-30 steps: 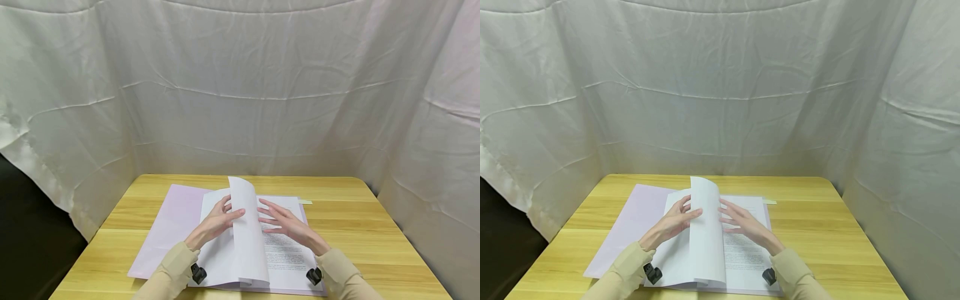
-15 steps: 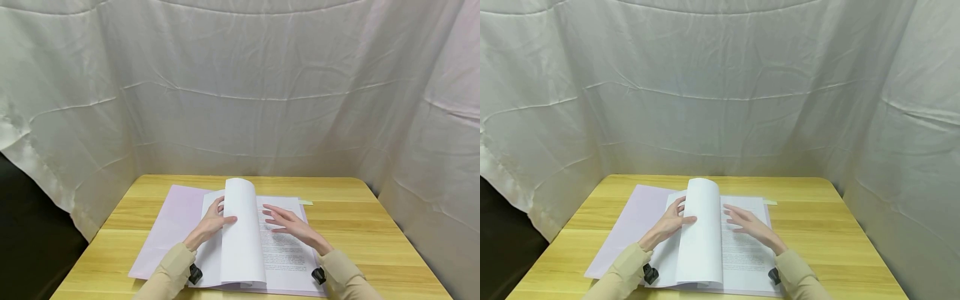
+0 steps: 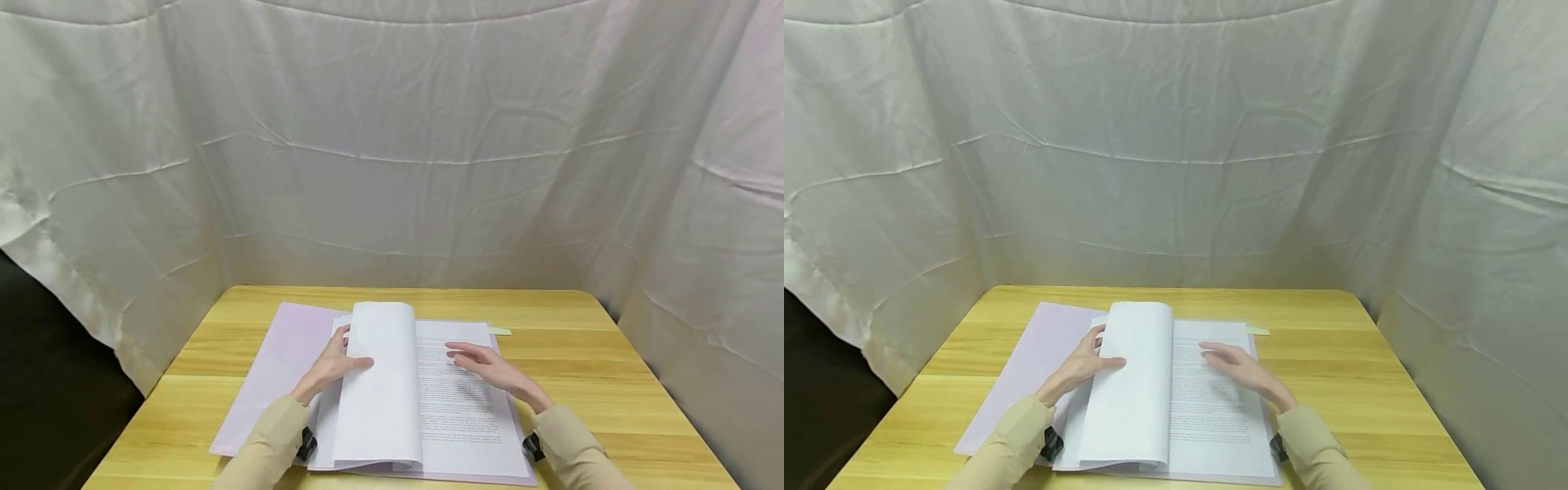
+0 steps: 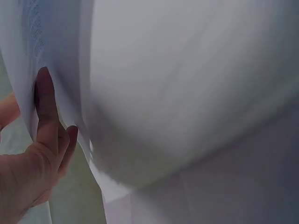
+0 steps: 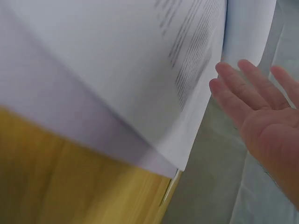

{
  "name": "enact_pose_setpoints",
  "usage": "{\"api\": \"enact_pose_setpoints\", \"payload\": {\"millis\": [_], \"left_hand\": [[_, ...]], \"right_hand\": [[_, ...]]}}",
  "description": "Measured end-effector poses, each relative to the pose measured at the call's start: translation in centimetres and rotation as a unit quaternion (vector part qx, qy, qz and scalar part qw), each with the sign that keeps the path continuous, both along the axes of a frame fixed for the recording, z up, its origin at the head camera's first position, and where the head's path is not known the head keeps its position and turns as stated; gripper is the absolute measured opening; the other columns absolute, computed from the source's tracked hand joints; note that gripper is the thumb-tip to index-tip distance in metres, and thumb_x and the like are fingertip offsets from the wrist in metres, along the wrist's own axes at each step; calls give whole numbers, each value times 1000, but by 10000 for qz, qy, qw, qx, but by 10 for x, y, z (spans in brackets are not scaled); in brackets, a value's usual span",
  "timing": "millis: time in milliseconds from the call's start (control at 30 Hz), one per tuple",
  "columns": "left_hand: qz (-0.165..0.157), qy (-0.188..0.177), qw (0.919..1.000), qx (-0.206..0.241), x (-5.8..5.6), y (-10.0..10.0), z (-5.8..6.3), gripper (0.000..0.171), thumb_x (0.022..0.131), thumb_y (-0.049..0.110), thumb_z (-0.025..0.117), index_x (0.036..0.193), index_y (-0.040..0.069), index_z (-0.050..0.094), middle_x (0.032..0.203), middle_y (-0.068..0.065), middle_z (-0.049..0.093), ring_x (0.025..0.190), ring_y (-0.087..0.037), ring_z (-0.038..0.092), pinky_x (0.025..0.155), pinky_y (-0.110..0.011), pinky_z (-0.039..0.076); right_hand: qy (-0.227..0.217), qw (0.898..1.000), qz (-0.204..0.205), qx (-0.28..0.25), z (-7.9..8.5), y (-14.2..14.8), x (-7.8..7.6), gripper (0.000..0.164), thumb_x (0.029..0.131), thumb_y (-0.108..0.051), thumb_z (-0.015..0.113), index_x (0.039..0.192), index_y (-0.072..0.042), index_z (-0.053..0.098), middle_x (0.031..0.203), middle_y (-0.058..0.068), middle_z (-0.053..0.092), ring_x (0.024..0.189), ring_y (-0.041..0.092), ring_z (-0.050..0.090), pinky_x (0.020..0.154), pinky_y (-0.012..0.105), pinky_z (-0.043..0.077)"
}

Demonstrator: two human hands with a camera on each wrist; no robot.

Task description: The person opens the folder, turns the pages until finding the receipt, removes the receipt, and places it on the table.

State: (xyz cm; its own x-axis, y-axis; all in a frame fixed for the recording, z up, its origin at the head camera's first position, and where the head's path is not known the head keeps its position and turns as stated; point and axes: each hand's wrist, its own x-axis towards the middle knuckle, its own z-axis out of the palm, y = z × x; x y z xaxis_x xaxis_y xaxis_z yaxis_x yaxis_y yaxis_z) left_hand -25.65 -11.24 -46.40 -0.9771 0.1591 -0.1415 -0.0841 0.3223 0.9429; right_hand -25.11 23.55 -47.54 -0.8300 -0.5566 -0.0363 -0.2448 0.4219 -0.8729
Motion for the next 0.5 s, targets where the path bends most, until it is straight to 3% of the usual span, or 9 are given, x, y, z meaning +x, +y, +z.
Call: {"api": "enact_pose_setpoints", "payload": {"millis": [300,500], "left_hand": [[-47,159,9931,-1158,-4,-11,-5,105,79,11,84,157,-3,15,156,-39,30,144,-55,32,117,-67,32],[-127,408,9849,-1677,-6,-16,-7,109,76,6,84,155,-10,10,150,-45,32,140,-57,35,117,-65,33]], "right_hand": [[47,9994,-35,330,-2,13,-4,52,106,-25,50,149,3,42,147,29,51,138,48,48,113,62,42],[-16,9991,-3,419,-6,19,-9,53,106,-27,50,148,4,42,146,32,51,135,49,50,111,60,44]]}}
